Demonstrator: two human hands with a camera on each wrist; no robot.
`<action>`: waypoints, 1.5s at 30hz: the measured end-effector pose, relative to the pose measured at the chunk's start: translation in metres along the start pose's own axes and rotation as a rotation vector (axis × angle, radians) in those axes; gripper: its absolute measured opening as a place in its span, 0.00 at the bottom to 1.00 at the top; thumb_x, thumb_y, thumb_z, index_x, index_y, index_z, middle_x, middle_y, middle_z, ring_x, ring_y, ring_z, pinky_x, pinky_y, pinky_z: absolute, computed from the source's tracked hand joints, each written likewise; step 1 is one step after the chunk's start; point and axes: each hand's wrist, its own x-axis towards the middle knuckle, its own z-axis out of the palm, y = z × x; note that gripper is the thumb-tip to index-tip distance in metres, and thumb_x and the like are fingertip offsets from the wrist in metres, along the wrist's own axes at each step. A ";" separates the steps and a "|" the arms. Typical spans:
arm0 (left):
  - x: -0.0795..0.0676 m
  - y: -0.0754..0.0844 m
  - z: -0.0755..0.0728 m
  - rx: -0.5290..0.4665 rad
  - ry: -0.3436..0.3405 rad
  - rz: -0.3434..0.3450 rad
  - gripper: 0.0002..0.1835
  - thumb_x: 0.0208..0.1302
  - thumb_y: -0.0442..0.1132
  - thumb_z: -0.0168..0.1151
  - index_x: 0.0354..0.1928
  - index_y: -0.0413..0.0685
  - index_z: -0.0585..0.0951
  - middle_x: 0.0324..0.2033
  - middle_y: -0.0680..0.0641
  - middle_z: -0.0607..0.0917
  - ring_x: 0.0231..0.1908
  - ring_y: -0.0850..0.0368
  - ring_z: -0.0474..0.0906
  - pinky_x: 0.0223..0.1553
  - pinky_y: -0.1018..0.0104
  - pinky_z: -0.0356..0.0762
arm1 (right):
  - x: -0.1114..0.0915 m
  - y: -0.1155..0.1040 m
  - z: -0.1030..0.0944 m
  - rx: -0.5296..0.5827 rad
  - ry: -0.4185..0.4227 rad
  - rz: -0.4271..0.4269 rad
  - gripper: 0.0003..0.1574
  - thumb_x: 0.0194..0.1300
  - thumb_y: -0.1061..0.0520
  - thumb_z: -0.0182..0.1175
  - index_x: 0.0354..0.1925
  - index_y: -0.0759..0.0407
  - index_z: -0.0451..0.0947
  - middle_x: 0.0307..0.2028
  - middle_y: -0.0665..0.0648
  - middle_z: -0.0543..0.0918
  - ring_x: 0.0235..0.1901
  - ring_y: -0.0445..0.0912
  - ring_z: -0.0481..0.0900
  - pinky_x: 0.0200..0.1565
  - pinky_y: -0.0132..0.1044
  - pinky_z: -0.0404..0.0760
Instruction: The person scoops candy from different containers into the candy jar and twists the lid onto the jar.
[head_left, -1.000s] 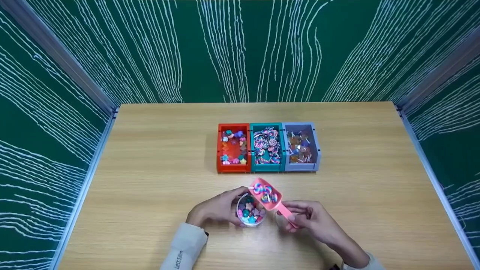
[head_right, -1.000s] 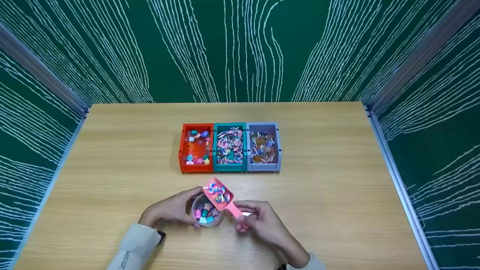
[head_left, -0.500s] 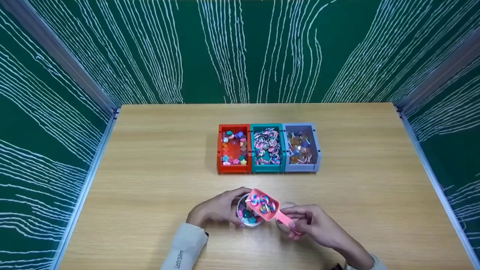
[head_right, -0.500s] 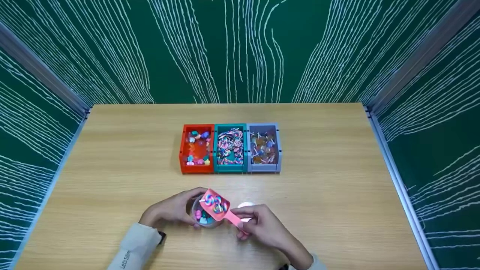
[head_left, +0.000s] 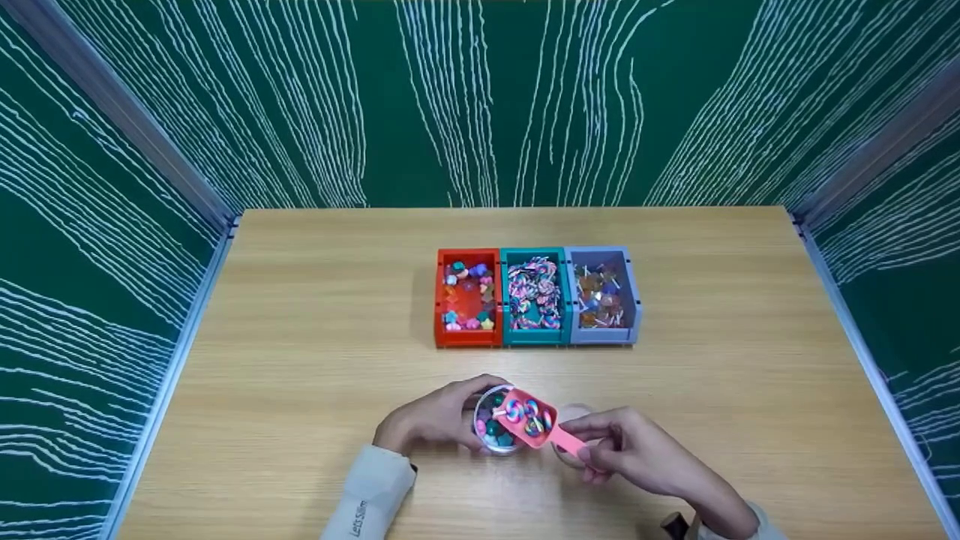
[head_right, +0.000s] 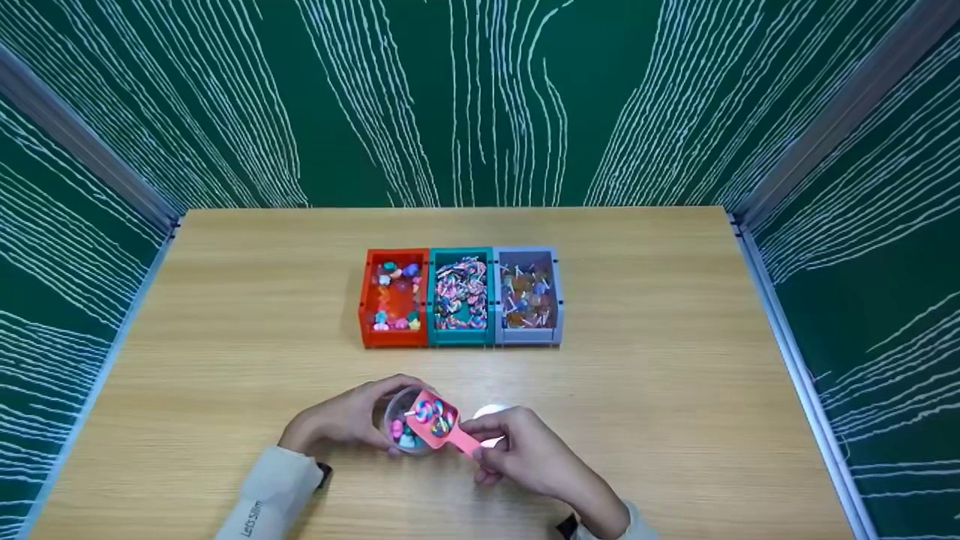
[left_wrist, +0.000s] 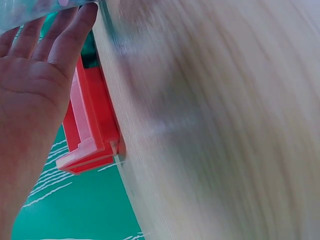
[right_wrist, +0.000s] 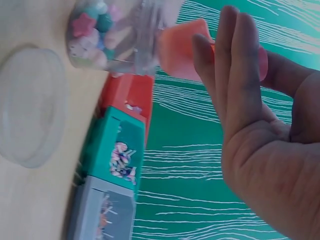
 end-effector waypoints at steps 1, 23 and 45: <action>0.000 0.000 0.000 -0.004 -0.001 0.003 0.45 0.57 0.38 0.83 0.71 0.81 0.71 0.66 0.66 0.77 0.70 0.57 0.67 0.75 0.44 0.65 | 0.000 -0.002 0.000 -0.004 -0.004 0.006 0.25 0.73 0.69 0.58 0.65 0.79 0.75 0.50 0.69 0.88 0.31 0.45 0.89 0.36 0.36 0.89; 0.000 0.000 0.000 -0.012 -0.007 0.019 0.46 0.56 0.35 0.83 0.71 0.78 0.72 0.64 0.65 0.78 0.69 0.60 0.69 0.75 0.50 0.66 | 0.001 -0.024 0.004 -0.028 0.004 0.020 0.19 0.69 0.72 0.62 0.57 0.77 0.82 0.44 0.67 0.90 0.29 0.52 0.90 0.33 0.39 0.90; 0.002 -0.004 0.001 -0.050 -0.011 0.011 0.48 0.55 0.34 0.83 0.73 0.78 0.70 0.68 0.65 0.75 0.72 0.56 0.66 0.77 0.47 0.61 | -0.009 -0.003 -0.019 0.161 0.125 -0.043 0.29 0.73 0.69 0.59 0.67 0.82 0.70 0.53 0.73 0.87 0.33 0.45 0.90 0.40 0.39 0.90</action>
